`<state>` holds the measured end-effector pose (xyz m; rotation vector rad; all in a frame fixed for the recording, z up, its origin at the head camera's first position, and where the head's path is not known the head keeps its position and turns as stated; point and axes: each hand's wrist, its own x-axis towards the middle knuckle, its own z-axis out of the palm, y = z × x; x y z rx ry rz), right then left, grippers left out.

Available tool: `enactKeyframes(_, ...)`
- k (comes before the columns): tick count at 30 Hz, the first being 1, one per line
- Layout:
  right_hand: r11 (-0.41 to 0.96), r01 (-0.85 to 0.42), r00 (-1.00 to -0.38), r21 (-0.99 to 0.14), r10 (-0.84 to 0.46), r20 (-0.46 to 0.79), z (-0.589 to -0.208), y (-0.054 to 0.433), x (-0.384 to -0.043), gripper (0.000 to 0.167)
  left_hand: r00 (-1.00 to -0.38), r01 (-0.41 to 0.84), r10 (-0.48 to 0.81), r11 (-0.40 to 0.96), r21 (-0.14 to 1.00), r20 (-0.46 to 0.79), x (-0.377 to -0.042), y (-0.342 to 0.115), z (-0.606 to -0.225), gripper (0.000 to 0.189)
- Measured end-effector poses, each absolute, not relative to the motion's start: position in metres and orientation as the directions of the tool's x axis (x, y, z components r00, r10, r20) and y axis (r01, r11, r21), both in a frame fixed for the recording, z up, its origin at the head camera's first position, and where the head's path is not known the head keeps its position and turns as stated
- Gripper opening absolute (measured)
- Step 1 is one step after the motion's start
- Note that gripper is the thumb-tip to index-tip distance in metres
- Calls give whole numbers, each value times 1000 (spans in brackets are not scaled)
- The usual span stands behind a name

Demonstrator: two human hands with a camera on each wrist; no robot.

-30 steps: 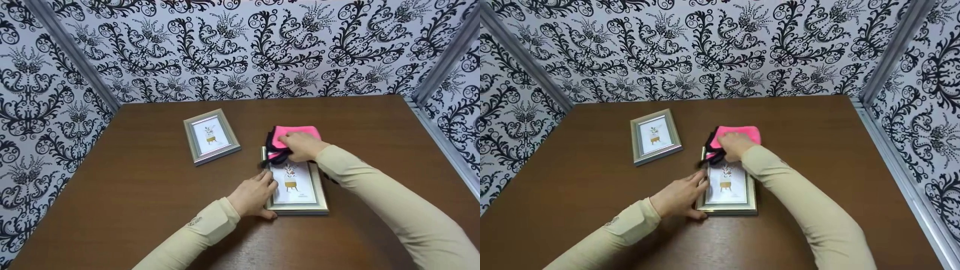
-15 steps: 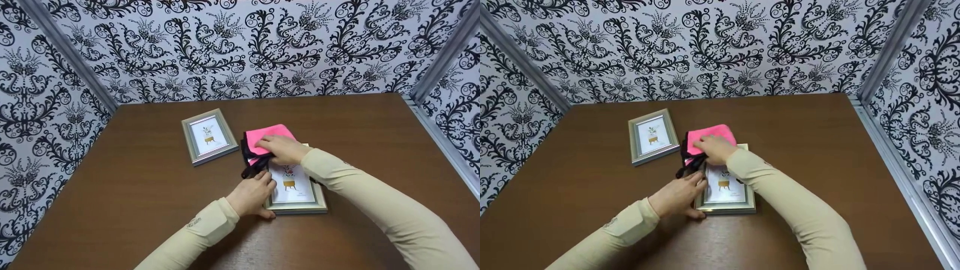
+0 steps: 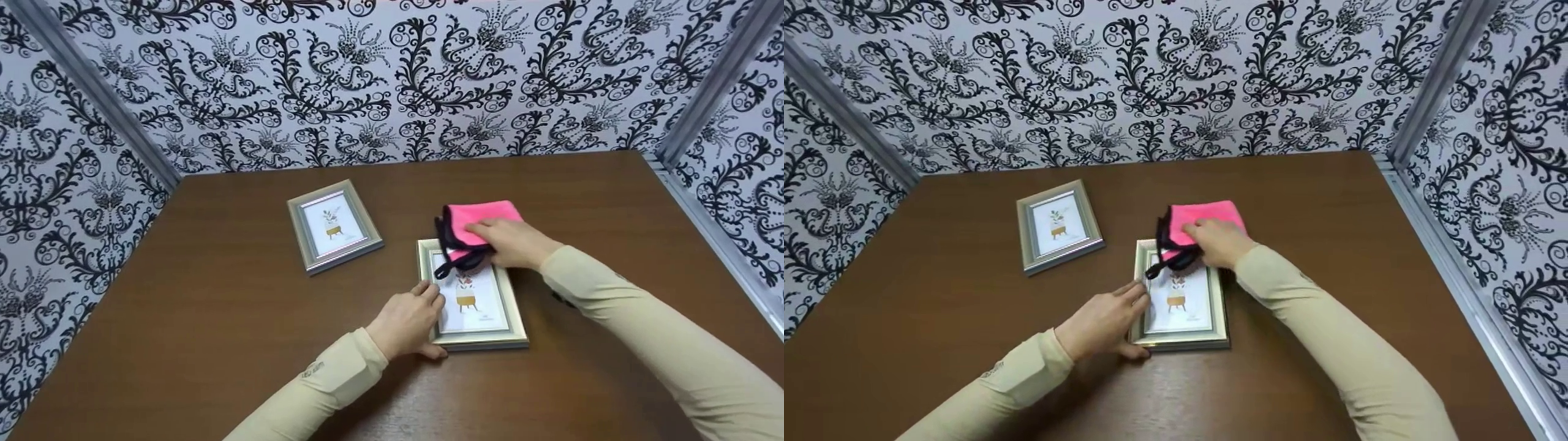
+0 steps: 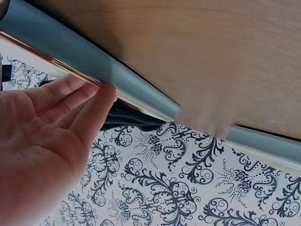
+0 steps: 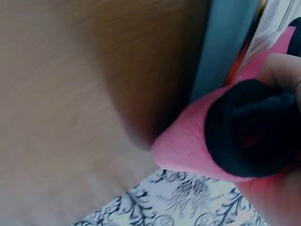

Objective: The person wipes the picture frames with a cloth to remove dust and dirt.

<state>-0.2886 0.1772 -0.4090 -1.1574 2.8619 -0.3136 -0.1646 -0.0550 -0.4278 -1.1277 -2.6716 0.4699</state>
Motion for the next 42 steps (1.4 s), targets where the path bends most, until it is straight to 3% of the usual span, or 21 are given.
enactKeyframes(7, 732, -641, -760, -231, -648, 55, -411, 189, -288, 61, -691, 669, 720, 667, -330, 55, -163, -58, -429, 80)
enactKeyframes(17, 749, -628, -766, -209, -643, -1, -402, 142, -293, 27, -671, 685, 738, 655, -319, 72, -166, -60, -430, 76)
enactKeyframes(20, 725, -651, -741, -224, -672, -21, -400, 122, -290, 30, -664, 687, 739, 662, -299, 111, -165, -62, -432, 73)
enactKeyframes(26, 658, -700, -678, -279, -734, -30, -403, 99, -285, 54, -662, 683, 739, 664, -306, 125, -165, -62, -433, 74)
enactKeyframes(33, 592, -758, -616, -273, -788, 3, -403, 111, -285, 60, -671, 649, 732, 658, -381, 121, -165, -59, -429, 75)
enactKeyframes(37, 596, -751, -623, -283, -783, 5, -401, 130, -287, 60, -683, 640, 722, 666, -383, 113, -165, -58, -429, 74)
enactKeyframes(42, 660, -683, -687, -313, -726, -30, -400, 160, -292, 62, -691, 638, 717, 664, -390, 93, -165, -56, -428, 75)
